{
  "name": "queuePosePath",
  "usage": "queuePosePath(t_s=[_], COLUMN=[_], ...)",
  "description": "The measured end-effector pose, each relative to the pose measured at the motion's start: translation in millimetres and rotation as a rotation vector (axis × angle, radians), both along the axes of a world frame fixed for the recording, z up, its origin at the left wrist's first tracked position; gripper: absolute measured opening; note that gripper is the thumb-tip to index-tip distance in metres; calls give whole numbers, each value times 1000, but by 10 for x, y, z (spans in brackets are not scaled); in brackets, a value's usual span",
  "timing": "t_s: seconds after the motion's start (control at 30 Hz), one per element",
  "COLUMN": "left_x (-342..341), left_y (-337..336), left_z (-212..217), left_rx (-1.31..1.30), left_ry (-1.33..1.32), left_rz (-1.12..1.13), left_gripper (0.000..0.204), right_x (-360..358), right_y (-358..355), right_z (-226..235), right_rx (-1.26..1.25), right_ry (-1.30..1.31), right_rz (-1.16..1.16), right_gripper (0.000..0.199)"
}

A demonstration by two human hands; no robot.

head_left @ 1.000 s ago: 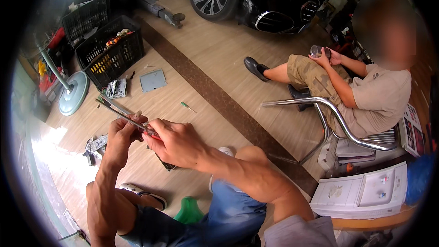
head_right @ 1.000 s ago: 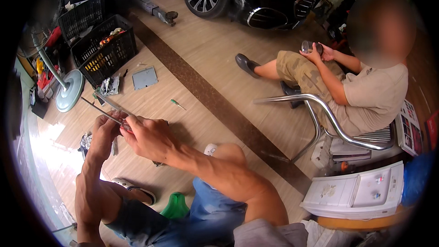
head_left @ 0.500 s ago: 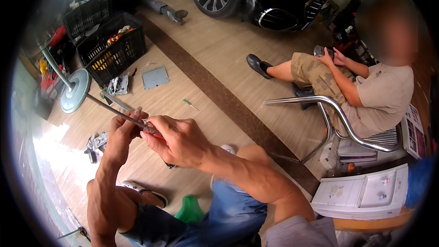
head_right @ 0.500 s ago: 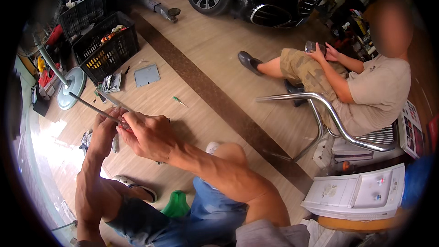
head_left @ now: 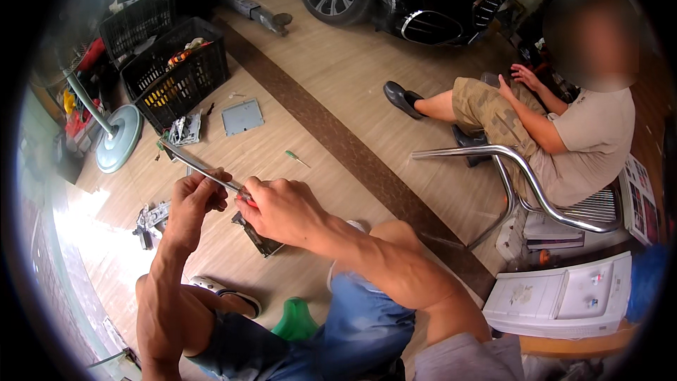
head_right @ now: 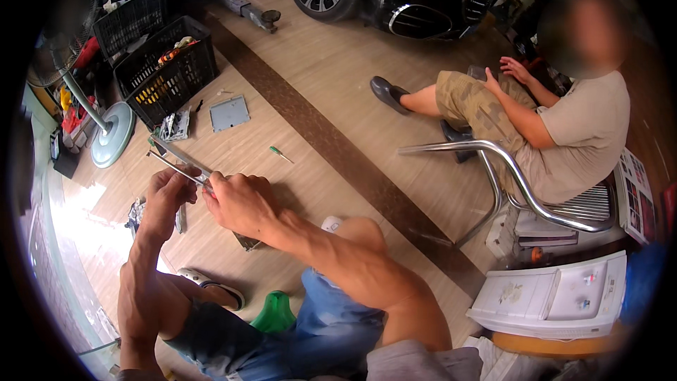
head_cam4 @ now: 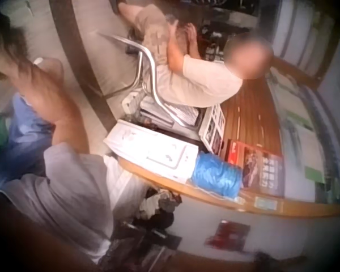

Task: The person disassembles a car stereo unit by removing internal components and screws using a screwdriver. They lift away metal plates and a plastic drive assembly by hand.

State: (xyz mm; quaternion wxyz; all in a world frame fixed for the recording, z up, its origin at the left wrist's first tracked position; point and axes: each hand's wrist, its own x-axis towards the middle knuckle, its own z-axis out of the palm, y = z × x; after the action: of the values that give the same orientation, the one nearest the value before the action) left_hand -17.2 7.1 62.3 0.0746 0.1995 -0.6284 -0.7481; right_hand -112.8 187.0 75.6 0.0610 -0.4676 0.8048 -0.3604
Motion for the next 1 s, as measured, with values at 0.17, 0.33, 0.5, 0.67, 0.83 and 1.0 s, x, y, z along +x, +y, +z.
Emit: queuePosePath(t_s=[0.17, 0.33, 0.5, 0.67, 0.83, 1.0], left_x=[27, 66, 56, 94, 165, 197], left_y=[7, 36, 10, -8, 45, 186], left_z=[39, 119, 31, -17, 1, 135], left_rx=[-35, -70, -131, -157, -455, -807], left_ry=[-7, -4, 20, 54, 28, -70], left_rz=[-24, -15, -37, -43, -64, -233], left_gripper=[31, 28, 29, 30, 32, 30], right_x=[-71, -91, 16, 22, -642, -1536], right_y=[10, -20, -18, -33, 118, 1080], right_z=[-10, 17, 57, 48, 195, 312], right_rx=[-27, -14, -28, -46, -541, -1515], right_ry=[-11, -67, -146, -179, -762, -1200], right_rz=[-18, -25, 0, 69, -283, -745], right_gripper=[24, 24, 26, 30, 25, 29])
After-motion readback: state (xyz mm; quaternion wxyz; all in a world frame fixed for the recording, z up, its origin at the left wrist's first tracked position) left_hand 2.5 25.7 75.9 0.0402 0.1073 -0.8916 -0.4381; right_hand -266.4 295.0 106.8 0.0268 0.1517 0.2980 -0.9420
